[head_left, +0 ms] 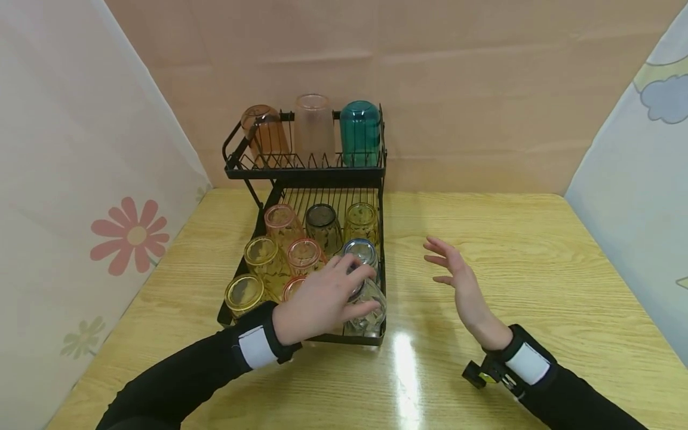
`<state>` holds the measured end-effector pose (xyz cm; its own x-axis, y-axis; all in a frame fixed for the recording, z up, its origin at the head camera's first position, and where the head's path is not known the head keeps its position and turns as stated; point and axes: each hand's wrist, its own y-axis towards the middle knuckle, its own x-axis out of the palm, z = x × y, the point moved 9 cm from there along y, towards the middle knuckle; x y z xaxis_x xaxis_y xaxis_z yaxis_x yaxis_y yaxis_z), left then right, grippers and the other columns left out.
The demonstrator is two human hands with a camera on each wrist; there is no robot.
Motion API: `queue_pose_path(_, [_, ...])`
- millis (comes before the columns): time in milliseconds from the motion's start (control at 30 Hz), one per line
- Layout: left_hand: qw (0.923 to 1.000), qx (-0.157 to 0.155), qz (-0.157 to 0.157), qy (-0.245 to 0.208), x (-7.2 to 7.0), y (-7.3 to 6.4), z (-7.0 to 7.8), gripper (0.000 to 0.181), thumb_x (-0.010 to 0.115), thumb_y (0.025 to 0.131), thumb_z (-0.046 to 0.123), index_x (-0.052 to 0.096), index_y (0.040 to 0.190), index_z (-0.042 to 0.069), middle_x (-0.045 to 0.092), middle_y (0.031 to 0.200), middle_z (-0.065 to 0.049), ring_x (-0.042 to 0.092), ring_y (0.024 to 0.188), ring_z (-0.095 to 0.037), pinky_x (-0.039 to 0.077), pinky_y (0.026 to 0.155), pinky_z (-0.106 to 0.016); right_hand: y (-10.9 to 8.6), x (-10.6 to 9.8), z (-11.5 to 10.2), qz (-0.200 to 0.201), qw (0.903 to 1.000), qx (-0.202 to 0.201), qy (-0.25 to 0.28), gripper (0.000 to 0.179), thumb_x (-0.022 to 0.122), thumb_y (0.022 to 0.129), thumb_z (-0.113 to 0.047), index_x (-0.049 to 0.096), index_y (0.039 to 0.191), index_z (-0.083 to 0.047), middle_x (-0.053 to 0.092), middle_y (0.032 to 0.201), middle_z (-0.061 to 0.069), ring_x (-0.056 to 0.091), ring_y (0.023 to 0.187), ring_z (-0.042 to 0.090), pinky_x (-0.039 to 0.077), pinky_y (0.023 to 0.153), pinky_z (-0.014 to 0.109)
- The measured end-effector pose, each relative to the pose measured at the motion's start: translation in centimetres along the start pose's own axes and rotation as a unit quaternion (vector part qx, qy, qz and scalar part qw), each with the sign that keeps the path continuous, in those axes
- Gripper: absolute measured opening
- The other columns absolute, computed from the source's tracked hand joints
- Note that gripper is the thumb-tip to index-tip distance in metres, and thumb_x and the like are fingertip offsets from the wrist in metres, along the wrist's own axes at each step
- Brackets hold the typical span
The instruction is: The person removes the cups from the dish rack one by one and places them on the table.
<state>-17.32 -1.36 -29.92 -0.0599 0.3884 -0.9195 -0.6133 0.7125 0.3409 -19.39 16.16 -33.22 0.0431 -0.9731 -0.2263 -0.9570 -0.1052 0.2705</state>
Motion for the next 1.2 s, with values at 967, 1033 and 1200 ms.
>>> queue_pose_path(967, [0.8456, -0.164, 0.19, -0.471, -1.5, 5.8, -3.3, 0.04, 0.056, 0.09, 0.027, 0.037, 0.121, 0.01, 0.043, 0.106, -0.009, 0.046, 0.08, -0.019, 0.042, 0.062, -0.031, 5.2, -1.7, -2.2, 0.097, 0.9727, 0.061, 0.202, 0.068, 0.027, 0.089, -0.064, 0.029, 0.14, -0.018, 0.03, 0.14, 0.008, 0.029, 0.125, 0.03, 0.021, 0.095, 0.052])
queue_pose_path(1033, [0.8244, -0.173, 0.208, -0.497, -1.3, 6.4, -3.5, 0.04, 0.055, 0.09, 0.022, 0.036, 0.122, 0.006, 0.042, 0.101, -0.01, 0.044, 0.077, -0.02, 0.04, 0.061, -0.03, 5.4, -1.6, -2.1, 0.101, 0.9725, 0.066, 0.2, 0.069, 0.027, 0.089, -0.065, 0.029, 0.14, -0.018, 0.03, 0.141, 0.008, 0.028, 0.124, 0.028, 0.02, 0.095, 0.052])
queue_pose_path(1200, [0.7878, -0.188, 0.242, -0.534, -0.8, 8.0, -3.3, 0.04, 0.053, 0.091, 0.02, 0.034, 0.122, 0.002, 0.036, 0.098, -0.008, 0.037, 0.075, -0.018, 0.034, 0.062, -0.027, 5.6, -1.9, -1.8, 0.113, 0.9688, 0.074, 0.208, 0.072, 0.028, 0.087, -0.067, 0.028, 0.14, -0.018, 0.026, 0.143, 0.009, 0.026, 0.127, 0.029, 0.013, 0.097, 0.054])
